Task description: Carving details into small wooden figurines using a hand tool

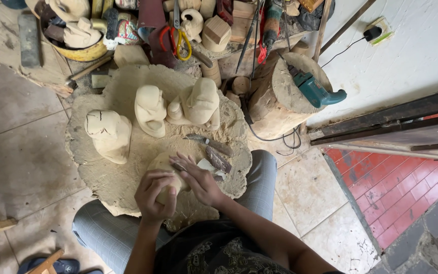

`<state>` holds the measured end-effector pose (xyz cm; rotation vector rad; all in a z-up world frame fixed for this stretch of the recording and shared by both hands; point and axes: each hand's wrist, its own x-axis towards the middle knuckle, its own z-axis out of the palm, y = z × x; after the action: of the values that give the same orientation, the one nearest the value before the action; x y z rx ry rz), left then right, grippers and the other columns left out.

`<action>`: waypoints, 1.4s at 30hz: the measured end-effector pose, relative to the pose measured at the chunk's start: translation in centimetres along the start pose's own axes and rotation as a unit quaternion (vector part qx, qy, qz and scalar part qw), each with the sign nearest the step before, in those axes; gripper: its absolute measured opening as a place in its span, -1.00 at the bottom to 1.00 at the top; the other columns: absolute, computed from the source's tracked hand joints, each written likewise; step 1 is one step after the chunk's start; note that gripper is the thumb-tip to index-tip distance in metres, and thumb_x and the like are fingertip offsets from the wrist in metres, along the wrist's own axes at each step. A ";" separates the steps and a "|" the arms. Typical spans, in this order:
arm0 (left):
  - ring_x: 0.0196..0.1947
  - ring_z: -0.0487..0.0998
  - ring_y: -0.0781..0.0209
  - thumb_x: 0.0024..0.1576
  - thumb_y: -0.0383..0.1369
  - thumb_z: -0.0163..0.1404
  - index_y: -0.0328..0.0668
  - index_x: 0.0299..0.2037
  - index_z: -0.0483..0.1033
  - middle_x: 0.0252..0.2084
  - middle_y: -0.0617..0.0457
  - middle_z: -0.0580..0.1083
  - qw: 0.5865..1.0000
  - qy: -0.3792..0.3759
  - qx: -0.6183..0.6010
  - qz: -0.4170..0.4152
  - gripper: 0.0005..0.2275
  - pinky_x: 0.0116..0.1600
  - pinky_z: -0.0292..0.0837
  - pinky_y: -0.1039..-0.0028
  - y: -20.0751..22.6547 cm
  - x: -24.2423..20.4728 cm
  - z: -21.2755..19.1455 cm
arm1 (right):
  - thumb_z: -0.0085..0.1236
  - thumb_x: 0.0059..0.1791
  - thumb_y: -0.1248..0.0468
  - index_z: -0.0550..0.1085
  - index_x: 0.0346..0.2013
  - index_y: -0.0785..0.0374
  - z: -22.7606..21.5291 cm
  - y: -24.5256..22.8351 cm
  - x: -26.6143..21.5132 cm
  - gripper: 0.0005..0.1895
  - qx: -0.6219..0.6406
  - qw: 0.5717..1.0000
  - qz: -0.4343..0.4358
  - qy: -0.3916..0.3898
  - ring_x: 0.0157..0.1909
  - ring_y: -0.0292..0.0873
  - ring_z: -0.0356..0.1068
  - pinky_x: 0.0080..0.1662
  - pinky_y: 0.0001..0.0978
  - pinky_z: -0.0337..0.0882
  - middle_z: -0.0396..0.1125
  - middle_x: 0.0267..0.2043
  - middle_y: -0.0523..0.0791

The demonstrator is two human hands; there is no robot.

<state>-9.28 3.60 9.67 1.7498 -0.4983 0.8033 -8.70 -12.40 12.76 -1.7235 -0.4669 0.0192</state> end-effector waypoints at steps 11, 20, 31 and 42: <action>-0.23 0.61 0.05 0.14 -0.36 -0.02 -0.28 -0.31 0.54 -0.26 -0.09 0.55 0.998 -0.039 0.018 -0.037 -0.86 -0.09 0.61 0.29 0.9 1.1 0.6 | -0.37 0.22 0.12 0.12 0.41 0.38 -0.8 3.5 -1.3 -0.47 -0.062 0.996 0.067 0.000 -0.32 -0.22 0.22 -0.12 -0.35 0.05 0.26 -0.65 -0.08; -0.37 0.66 0.01 0.04 -0.36 0.04 -0.24 -0.40 0.66 -0.39 -0.03 0.56 0.996 -0.036 -0.061 0.046 -0.85 -0.20 0.61 0.22 -2.0 2.6 1.2 | -0.17 0.14 0.40 0.36 0.18 0.60 -0.9 3.0 -0.4 -0.63 -0.029 0.995 -0.019 0.091 0.32 0.41 0.13 0.30 0.31 0.16 0.27 0.22 0.31; -0.21 0.63 -0.04 0.16 -0.23 0.01 -0.22 -0.31 0.64 -0.32 -0.02 0.52 0.989 -0.111 -0.083 -0.041 -0.77 -0.07 0.54 0.12 -5.8 3.7 -0.7 | -0.07 0.14 0.32 0.45 0.19 0.39 -0.2 5.4 1.3 -0.65 -0.046 0.987 0.086 0.131 0.23 0.25 0.30 0.20 0.13 0.36 0.38 0.14 0.19; -0.26 0.55 0.09 -0.02 -0.53 0.03 -0.10 -0.35 0.54 -0.33 0.15 0.50 0.971 0.082 0.143 -0.176 -0.89 0.03 0.43 0.24 -3.6 0.4 1.7 | -0.22 0.20 0.07 0.40 0.24 0.33 -0.9 0.1 6.8 -0.53 0.012 0.983 0.181 0.018 -0.52 0.10 0.52 -0.31 -0.16 0.62 0.41 -0.46 0.29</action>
<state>-6.06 3.20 7.28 1.9420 0.0455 0.7814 -2.18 -11.10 14.49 -1.7610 -0.1223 0.2537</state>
